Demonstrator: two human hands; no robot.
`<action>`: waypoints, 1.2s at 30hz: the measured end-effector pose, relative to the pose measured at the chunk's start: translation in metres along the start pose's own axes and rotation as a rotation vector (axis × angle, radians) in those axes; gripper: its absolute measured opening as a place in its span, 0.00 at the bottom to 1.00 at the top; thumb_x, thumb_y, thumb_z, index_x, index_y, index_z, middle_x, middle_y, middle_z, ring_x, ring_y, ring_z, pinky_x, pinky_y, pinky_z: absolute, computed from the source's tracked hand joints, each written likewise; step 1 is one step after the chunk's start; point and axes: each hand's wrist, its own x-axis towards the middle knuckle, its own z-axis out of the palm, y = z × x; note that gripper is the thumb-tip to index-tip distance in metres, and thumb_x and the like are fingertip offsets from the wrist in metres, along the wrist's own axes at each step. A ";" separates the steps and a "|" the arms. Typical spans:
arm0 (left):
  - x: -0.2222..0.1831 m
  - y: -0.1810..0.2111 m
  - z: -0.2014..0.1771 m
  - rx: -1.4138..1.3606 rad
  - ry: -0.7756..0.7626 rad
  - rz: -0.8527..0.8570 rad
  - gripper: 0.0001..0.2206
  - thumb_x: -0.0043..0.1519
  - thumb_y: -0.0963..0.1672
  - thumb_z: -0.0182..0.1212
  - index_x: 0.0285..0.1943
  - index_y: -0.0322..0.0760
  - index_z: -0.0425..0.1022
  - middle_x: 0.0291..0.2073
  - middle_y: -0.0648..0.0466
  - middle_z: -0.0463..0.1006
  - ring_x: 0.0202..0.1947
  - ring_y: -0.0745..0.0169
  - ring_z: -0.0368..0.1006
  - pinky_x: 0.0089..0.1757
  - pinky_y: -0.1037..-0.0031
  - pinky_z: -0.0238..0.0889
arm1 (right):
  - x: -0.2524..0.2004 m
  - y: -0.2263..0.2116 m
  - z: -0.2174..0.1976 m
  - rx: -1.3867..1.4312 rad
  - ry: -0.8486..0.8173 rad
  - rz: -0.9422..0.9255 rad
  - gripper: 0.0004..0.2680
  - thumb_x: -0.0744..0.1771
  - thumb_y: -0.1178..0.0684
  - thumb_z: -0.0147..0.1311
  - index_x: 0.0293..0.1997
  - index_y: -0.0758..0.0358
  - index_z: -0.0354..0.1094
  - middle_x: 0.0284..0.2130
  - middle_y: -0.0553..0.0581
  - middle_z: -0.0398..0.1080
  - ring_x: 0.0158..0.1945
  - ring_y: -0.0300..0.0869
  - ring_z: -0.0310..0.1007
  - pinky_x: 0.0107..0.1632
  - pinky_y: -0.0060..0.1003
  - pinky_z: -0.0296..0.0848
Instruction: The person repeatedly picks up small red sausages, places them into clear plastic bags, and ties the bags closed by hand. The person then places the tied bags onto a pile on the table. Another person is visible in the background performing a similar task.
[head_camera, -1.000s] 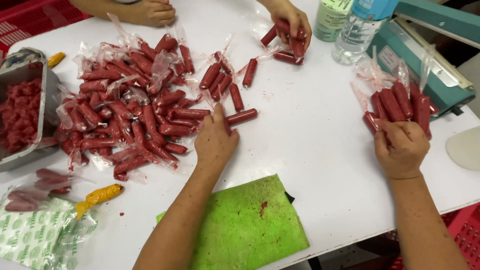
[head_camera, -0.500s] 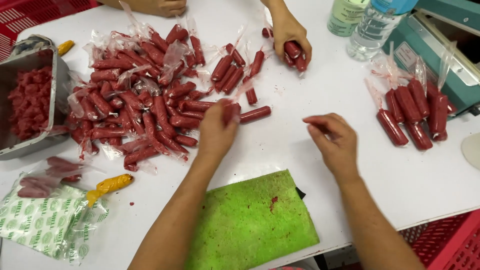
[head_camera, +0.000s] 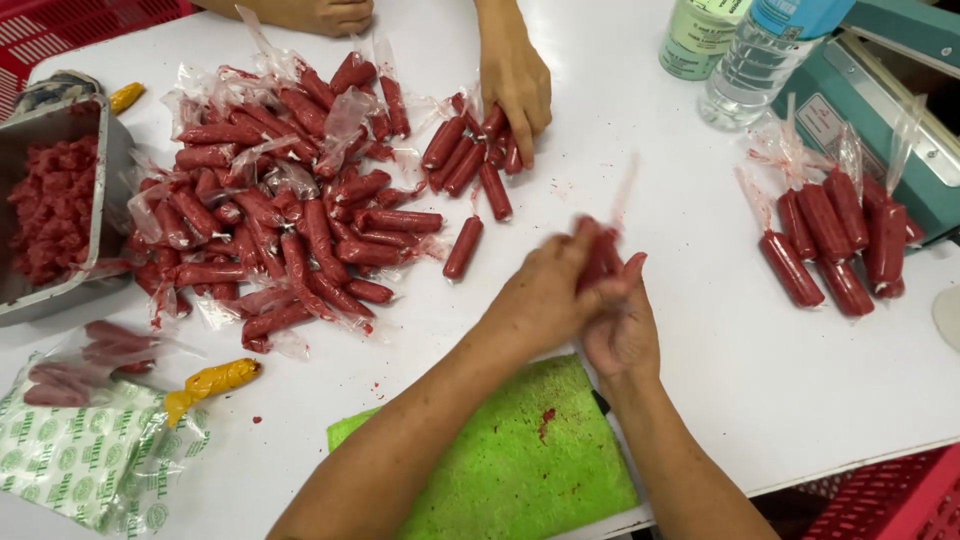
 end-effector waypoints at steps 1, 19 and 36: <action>-0.003 -0.003 0.005 0.086 0.036 0.081 0.32 0.62 0.52 0.56 0.72 0.32 0.59 0.59 0.33 0.69 0.61 0.31 0.66 0.56 0.48 0.64 | 0.012 0.002 -0.016 0.051 0.071 0.062 0.21 0.63 0.50 0.58 0.62 0.59 0.60 0.51 0.57 0.70 0.50 0.47 0.74 0.53 0.43 0.77; 0.123 -0.088 -0.003 0.526 0.598 -0.187 0.30 0.59 0.52 0.62 0.71 0.42 0.63 0.49 0.42 0.73 0.52 0.37 0.73 0.47 0.50 0.72 | 0.047 -0.017 -0.046 0.256 -0.129 0.162 0.23 0.63 0.55 0.58 0.67 0.54 0.58 0.52 0.58 0.73 0.52 0.56 0.74 0.61 0.59 0.69; 0.068 -0.032 0.041 0.256 0.012 0.351 0.28 0.71 0.50 0.40 0.80 0.43 0.45 0.75 0.41 0.51 0.77 0.39 0.35 0.66 0.37 0.17 | 0.075 -0.007 -0.078 0.407 -0.135 0.221 0.22 0.61 0.53 0.55 0.63 0.56 0.64 0.56 0.64 0.71 0.57 0.59 0.73 0.60 0.69 0.65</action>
